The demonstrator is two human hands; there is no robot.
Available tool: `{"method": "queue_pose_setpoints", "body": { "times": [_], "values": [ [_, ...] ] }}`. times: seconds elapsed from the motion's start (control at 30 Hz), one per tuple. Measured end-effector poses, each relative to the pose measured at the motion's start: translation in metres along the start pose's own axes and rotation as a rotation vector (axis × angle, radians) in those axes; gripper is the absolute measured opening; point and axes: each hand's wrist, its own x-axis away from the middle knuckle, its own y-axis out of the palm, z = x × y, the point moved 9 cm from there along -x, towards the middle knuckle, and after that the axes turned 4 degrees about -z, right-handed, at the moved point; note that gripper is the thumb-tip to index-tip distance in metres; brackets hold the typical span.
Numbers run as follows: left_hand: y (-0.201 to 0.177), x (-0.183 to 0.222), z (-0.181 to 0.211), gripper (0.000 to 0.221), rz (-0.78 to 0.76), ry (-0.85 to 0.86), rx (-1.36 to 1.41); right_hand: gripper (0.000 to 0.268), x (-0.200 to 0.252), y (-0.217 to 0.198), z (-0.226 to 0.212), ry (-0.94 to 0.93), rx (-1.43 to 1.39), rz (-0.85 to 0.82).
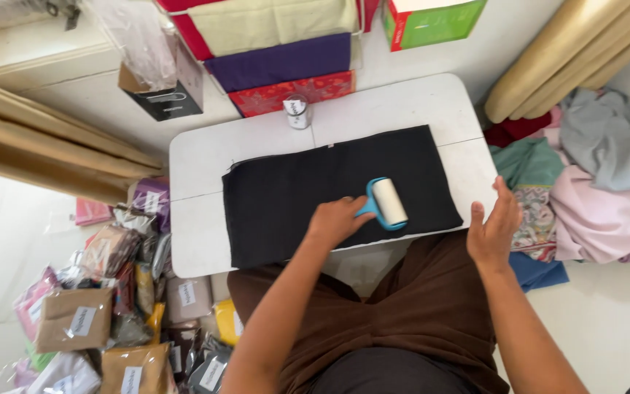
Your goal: Folding a black garment, cleaning it with a lint roller, and packing it into a plastic bag
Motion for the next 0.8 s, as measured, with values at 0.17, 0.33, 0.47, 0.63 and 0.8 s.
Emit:
{"method": "queue_pose_setpoints", "body": {
  "times": [0.17, 0.33, 0.47, 0.63, 0.8],
  "values": [
    [0.078, -0.069, 0.069, 0.041, -0.049, -0.095, 0.117, 0.059, 0.022, -0.022, -0.012, -0.042, 0.041, 0.109],
    [0.089, -0.082, 0.095, 0.043, -0.187, -0.344, 0.403, 0.048, 0.046, -0.022, -0.011, -0.011, 0.044, 0.167],
    [0.054, -0.063, 0.113, 0.045, -0.129, -0.447, 1.067, 0.037, 0.055, 0.022, -0.014, 0.197, -0.344, -0.096],
    [0.005, -0.043, 0.127, 0.044, -0.054, -0.377, 1.368, 0.056, 0.023, 0.03, -0.074, 0.17, -0.51, -0.252],
    [-0.032, -0.044, 0.115, 0.058, -0.195, -0.413, 1.319, 0.057, -0.016, 0.04, -0.1, 0.268, -0.554, -0.269]
  ]
}}
